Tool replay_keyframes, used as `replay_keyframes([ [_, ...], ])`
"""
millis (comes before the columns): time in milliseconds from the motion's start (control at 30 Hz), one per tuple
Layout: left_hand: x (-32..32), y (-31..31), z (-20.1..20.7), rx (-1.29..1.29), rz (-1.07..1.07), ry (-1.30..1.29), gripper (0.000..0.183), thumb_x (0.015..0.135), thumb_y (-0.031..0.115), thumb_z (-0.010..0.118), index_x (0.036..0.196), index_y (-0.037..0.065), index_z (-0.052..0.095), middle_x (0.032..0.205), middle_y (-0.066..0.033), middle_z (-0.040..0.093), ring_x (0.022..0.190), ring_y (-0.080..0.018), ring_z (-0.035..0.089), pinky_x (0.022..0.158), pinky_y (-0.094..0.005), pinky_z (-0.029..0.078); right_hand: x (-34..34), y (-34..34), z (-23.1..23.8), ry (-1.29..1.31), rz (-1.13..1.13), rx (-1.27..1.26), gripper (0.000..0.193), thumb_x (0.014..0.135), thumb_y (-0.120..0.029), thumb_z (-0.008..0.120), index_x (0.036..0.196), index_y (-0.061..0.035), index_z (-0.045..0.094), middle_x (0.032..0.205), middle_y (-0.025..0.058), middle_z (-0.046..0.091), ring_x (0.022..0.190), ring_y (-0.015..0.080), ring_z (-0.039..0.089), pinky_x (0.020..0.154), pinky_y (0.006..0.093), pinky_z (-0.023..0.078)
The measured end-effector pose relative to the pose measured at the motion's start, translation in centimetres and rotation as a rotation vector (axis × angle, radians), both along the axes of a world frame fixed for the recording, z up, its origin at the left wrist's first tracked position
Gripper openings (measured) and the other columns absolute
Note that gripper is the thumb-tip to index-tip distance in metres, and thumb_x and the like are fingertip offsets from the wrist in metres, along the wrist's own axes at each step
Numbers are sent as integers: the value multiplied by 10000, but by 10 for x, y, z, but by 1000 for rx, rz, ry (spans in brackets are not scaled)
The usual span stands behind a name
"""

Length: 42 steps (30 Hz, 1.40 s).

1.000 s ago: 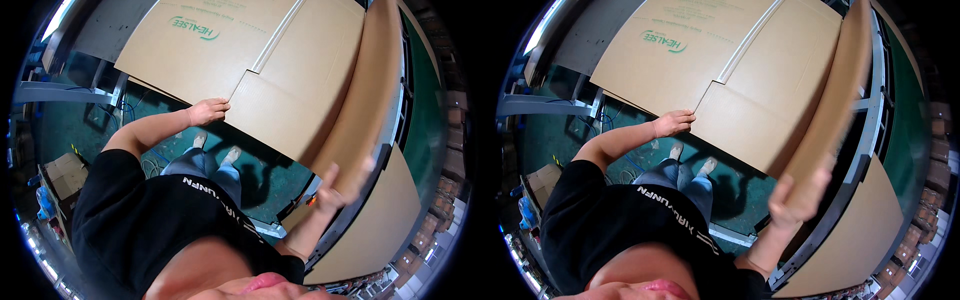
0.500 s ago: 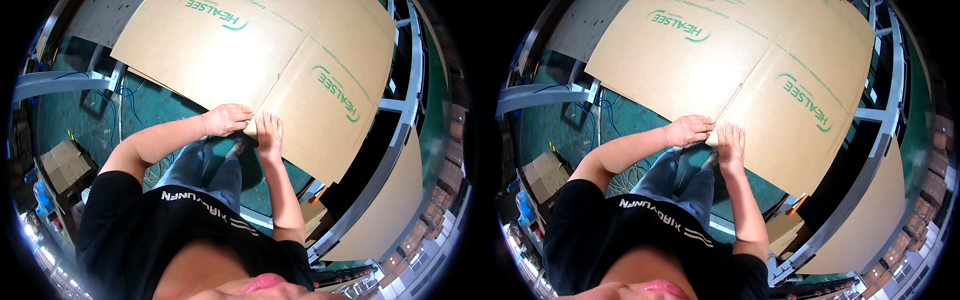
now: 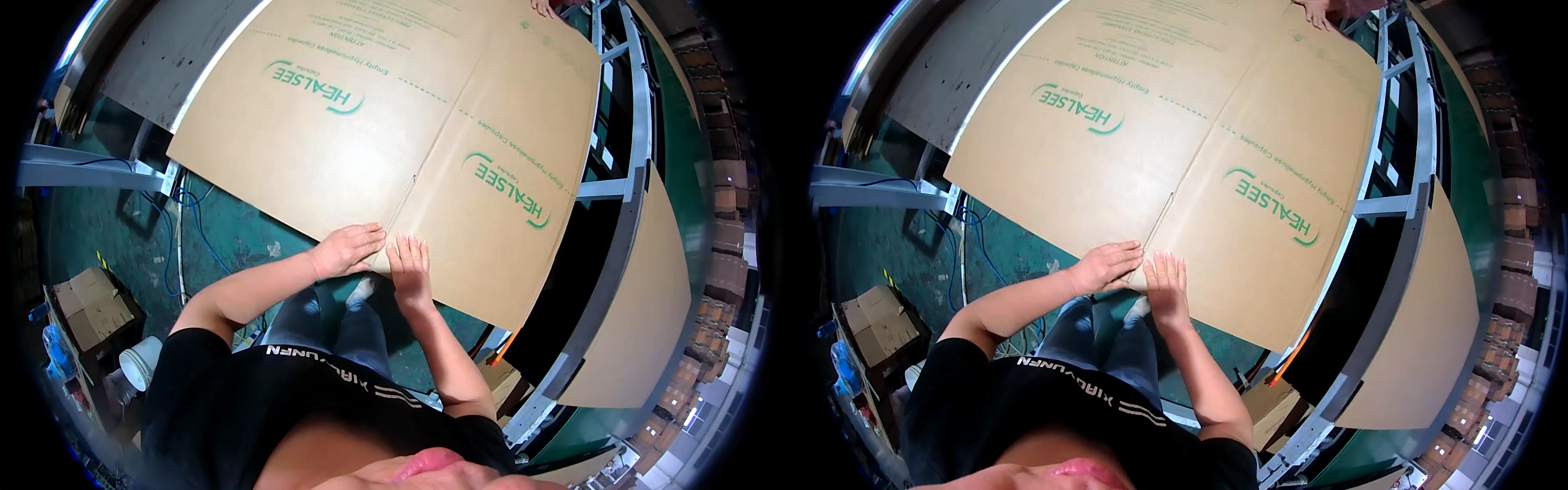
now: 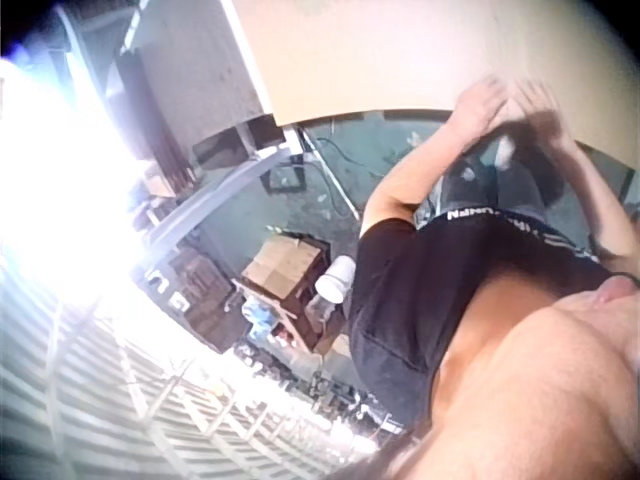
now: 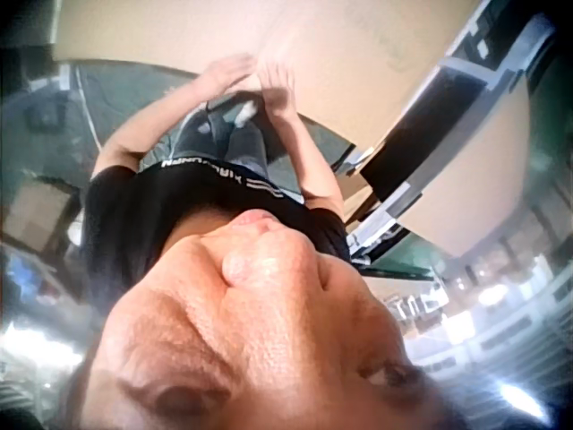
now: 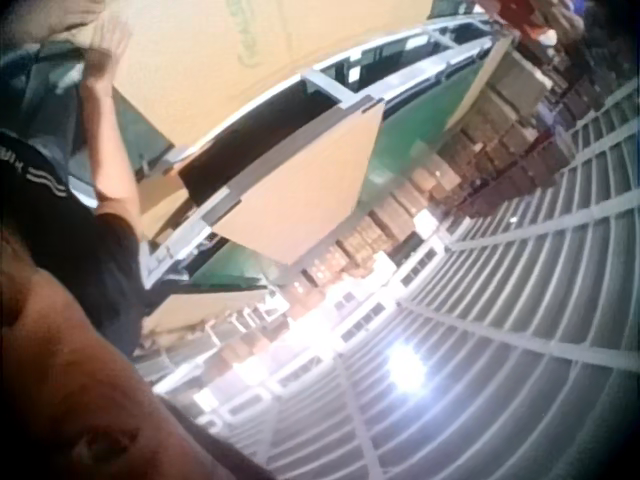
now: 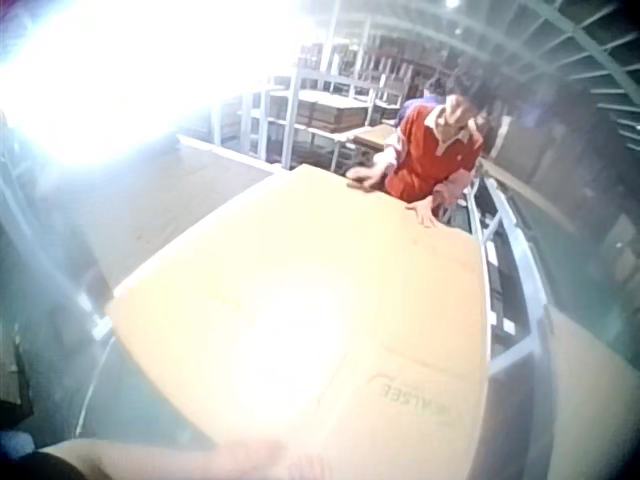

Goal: The person assembles flat cardboard boxes on a conveyor belt. They pick up the flat sheets, fold the flaps, and interlock the tabs to form the box structure. The person repeats this process for multiple boxes, placing the finished items onto the moving belt.

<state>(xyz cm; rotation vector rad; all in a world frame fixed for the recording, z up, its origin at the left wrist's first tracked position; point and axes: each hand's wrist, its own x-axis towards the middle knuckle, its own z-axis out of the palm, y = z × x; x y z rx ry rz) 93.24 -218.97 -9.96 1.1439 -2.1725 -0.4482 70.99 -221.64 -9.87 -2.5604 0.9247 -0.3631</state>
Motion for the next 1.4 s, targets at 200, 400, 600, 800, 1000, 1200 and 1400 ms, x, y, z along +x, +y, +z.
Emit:
replay_keyframes([
  [200,-25,6,-3,3,23,-31,565,678,123,697,1203,-14,541,1326,-172,488,1201,-347,494,935,-447,439,-22,-6,11,90,83,-68,470,819,-54,528,1288,-30,504,1474,188,323,1390,374,252,1140,512,186],
  [400,-24,10,11,18,-22,-370,669,638,238,740,1204,-54,536,1334,-178,483,1240,-319,453,963,-429,416,-93,-71,39,-180,-697,375,706,725,-125,653,1377,-5,409,1482,192,307,1413,346,196,1150,434,188],
  [600,-33,1,15,2,-95,-454,644,723,291,682,1222,-79,514,1338,-208,471,1251,-337,438,996,-427,396,-256,-139,-29,-323,-1367,324,570,666,-178,739,1167,32,566,1176,225,592,1042,335,592,919,408,459],
  [800,48,26,26,5,-67,-386,582,730,211,659,1224,-56,508,1333,-198,482,1229,-353,470,1022,-450,401,-192,-80,21,-405,-1298,349,474,671,47,692,1129,61,573,1070,190,639,949,276,631,821,388,513],
  [1000,192,5,20,143,32,-570,598,725,177,645,1259,-43,492,1348,-184,476,1243,-352,456,1049,-410,389,-32,-107,-26,-870,-1213,498,562,669,80,689,1202,99,511,1109,186,603,966,250,613,839,341,507],
  [1200,191,-41,2,163,42,-706,517,787,151,499,1269,-36,507,1392,-136,451,1307,-313,384,1112,-352,315,-34,-145,-35,-510,-1145,346,481,664,-42,732,1124,15,603,1072,171,628,968,292,617,850,355,493],
  [1400,187,-30,-18,267,218,-613,467,823,61,491,1279,-37,502,1402,-158,439,1292,-349,396,1092,-390,336,-72,-79,47,-319,-970,2,499,709,-86,687,1188,-36,556,1156,148,590,1073,348,543,933,439,429],
])
